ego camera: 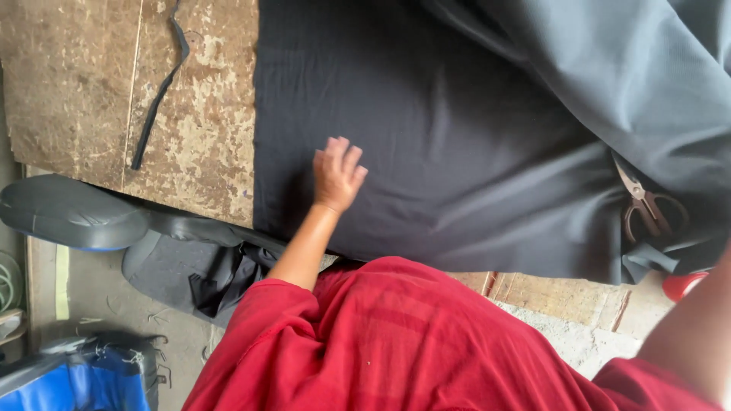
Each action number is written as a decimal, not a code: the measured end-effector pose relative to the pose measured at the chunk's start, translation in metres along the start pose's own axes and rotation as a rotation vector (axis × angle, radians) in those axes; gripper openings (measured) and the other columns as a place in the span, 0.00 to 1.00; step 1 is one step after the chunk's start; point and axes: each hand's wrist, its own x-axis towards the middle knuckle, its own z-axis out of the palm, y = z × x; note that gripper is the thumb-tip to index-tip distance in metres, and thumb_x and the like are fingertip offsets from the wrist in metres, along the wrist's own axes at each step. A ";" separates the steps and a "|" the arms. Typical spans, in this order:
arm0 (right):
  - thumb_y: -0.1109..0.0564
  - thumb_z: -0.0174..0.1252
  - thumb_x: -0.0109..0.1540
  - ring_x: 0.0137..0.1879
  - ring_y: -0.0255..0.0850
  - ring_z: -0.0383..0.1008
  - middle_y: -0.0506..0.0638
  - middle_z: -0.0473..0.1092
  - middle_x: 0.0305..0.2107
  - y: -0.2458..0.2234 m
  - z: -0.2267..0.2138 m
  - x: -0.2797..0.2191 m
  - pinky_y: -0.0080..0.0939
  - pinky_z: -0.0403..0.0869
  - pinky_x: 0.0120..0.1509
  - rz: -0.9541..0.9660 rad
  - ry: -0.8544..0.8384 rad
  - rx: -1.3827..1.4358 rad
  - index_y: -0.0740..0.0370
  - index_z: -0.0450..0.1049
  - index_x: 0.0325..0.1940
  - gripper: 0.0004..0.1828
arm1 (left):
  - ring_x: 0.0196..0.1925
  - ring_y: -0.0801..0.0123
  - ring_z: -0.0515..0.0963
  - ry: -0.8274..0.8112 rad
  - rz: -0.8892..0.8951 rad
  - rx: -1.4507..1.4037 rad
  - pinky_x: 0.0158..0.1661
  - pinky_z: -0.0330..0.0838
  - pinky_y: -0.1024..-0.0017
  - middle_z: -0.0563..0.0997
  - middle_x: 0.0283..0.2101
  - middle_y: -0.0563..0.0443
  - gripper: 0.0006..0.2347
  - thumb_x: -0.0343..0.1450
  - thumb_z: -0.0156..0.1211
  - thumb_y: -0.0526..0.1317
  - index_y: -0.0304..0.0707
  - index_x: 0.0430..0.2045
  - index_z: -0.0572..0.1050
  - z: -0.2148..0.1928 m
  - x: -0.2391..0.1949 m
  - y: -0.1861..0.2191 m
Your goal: The person measures a large piece of black fabric using a yellow measuring tape and then cuts it into specific shapes using scissors on a wooden workbench.
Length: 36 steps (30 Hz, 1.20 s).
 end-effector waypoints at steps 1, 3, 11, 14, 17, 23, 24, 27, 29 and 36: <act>0.28 0.65 0.90 0.51 0.61 0.71 0.68 0.69 0.32 -0.003 0.008 -0.020 0.87 0.58 0.53 0.017 -0.007 0.044 0.77 0.74 0.66 0.41 | 0.66 0.47 0.69 0.071 -0.057 0.081 0.57 0.65 0.49 0.71 0.61 0.46 0.17 0.69 0.64 0.49 0.52 0.53 0.76 -0.015 0.009 -0.028; 0.27 0.64 0.92 0.52 0.62 0.71 0.69 0.69 0.32 0.002 0.029 -0.075 0.89 0.57 0.54 0.043 -0.004 0.082 0.78 0.74 0.67 0.43 | 0.62 0.45 0.72 0.137 -0.106 0.151 0.54 0.70 0.49 0.73 0.57 0.45 0.18 0.66 0.70 0.45 0.52 0.49 0.77 -0.023 0.006 -0.086; 0.54 0.78 0.58 0.19 0.41 0.65 0.54 0.63 0.16 0.005 0.198 -0.381 0.35 0.66 0.24 0.257 -0.036 0.276 0.66 0.67 0.35 0.24 | 0.51 0.53 0.74 0.131 -0.675 0.324 0.48 0.69 0.52 0.72 0.52 0.53 0.20 0.59 0.79 0.54 0.51 0.36 0.76 0.007 -0.035 -0.203; 0.46 0.81 0.55 0.31 0.57 0.73 0.64 0.72 0.27 -0.019 0.223 -0.454 0.55 0.68 0.39 0.227 -0.024 -0.070 0.62 0.78 0.42 0.24 | 0.48 0.59 0.75 0.177 -0.585 0.209 0.40 0.72 0.55 0.74 0.48 0.63 0.11 0.60 0.77 0.46 0.56 0.24 0.76 0.001 -0.032 -0.201; 0.42 0.81 0.54 0.39 0.49 0.78 0.57 0.76 0.35 -0.017 0.243 -0.510 0.47 0.75 0.47 0.355 -0.051 -0.136 0.52 0.79 0.45 0.25 | 0.43 0.62 0.79 0.124 -0.560 0.121 0.38 0.76 0.61 0.76 0.44 0.63 0.08 0.66 0.70 0.45 0.54 0.27 0.74 0.001 -0.034 -0.206; 0.49 0.84 0.49 0.44 0.50 0.77 0.60 0.76 0.41 -0.024 0.267 -0.555 0.48 0.74 0.51 0.484 -0.027 0.044 0.51 0.79 0.50 0.29 | 0.34 0.56 0.86 -0.012 -0.588 -0.129 0.33 0.80 0.60 0.84 0.36 0.55 0.06 0.77 0.56 0.49 0.55 0.41 0.70 -0.040 -0.078 -0.194; 0.49 0.84 0.49 0.44 0.50 0.77 0.60 0.76 0.41 -0.036 0.265 -0.554 0.48 0.74 0.51 0.479 -0.021 0.039 0.51 0.79 0.50 0.29 | 0.34 0.56 0.86 -0.009 -0.590 -0.138 0.33 0.80 0.60 0.84 0.36 0.55 0.06 0.77 0.56 0.49 0.55 0.41 0.70 -0.040 -0.086 -0.196; 0.53 0.76 0.59 0.23 0.40 0.69 0.58 0.72 0.25 -0.065 0.257 -0.543 0.38 0.71 0.30 0.491 -0.027 0.273 0.59 0.77 0.48 0.19 | 0.38 0.59 0.86 0.049 -0.562 -0.167 0.36 0.81 0.64 0.85 0.40 0.54 0.13 0.75 0.60 0.52 0.55 0.49 0.70 -0.042 -0.101 -0.193; 0.54 0.73 0.63 0.23 0.41 0.70 0.60 0.72 0.25 -0.077 0.251 -0.532 0.39 0.73 0.28 0.433 -0.094 0.234 0.68 0.75 0.48 0.18 | 0.45 0.58 0.84 0.132 -0.498 -0.212 0.43 0.80 0.64 0.83 0.45 0.50 0.22 0.72 0.64 0.55 0.49 0.57 0.69 -0.055 -0.107 -0.185; 0.53 0.68 0.68 0.29 0.40 0.71 0.59 0.71 0.30 -0.086 0.258 -0.511 0.40 0.76 0.34 0.440 -0.144 0.314 0.71 0.72 0.52 0.19 | 0.58 0.54 0.73 0.035 0.360 -0.335 0.58 0.66 0.54 0.73 0.54 0.51 0.27 0.66 0.58 0.69 0.53 0.49 0.73 -0.092 -0.149 -0.119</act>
